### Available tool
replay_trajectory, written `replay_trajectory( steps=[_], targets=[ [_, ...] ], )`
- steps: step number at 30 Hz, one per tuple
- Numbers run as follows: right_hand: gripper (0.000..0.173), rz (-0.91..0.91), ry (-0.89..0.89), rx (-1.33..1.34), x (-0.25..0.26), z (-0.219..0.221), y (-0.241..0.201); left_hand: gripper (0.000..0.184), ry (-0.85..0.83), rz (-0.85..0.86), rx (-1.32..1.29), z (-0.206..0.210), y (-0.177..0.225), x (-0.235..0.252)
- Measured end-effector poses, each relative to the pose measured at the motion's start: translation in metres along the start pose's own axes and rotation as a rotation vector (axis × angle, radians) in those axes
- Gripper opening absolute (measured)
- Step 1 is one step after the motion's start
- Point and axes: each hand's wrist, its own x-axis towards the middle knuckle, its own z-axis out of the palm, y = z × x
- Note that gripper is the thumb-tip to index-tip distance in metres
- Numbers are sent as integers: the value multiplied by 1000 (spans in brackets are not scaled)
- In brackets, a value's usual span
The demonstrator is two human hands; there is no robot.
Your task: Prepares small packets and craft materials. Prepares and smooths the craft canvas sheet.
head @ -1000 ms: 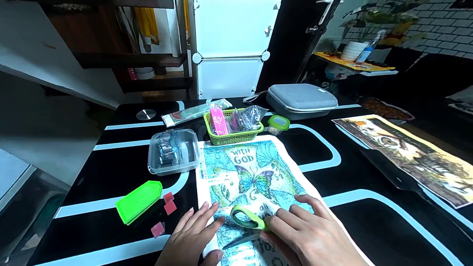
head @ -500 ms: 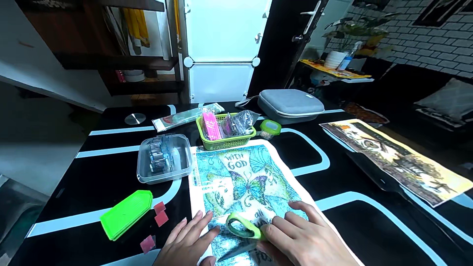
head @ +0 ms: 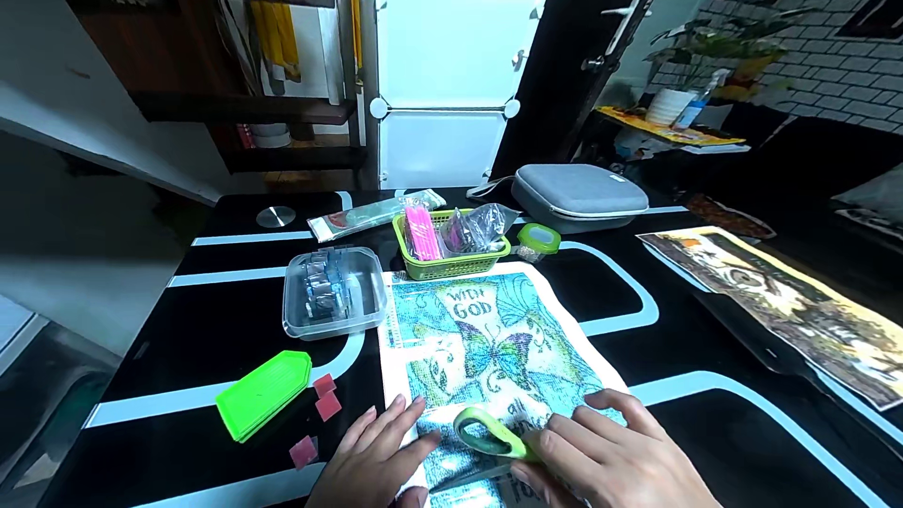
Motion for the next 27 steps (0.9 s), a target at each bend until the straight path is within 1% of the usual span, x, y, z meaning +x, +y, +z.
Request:
replay_trajectory(
  steps=[11,27],
  targets=[
    [35,-20,10,-13,0,4,0,37,12,-2,7,1,0,0],
    [34,-18,16,-58,1,0,-5,35,56,56,-17,4,-4,-2]
  ],
)
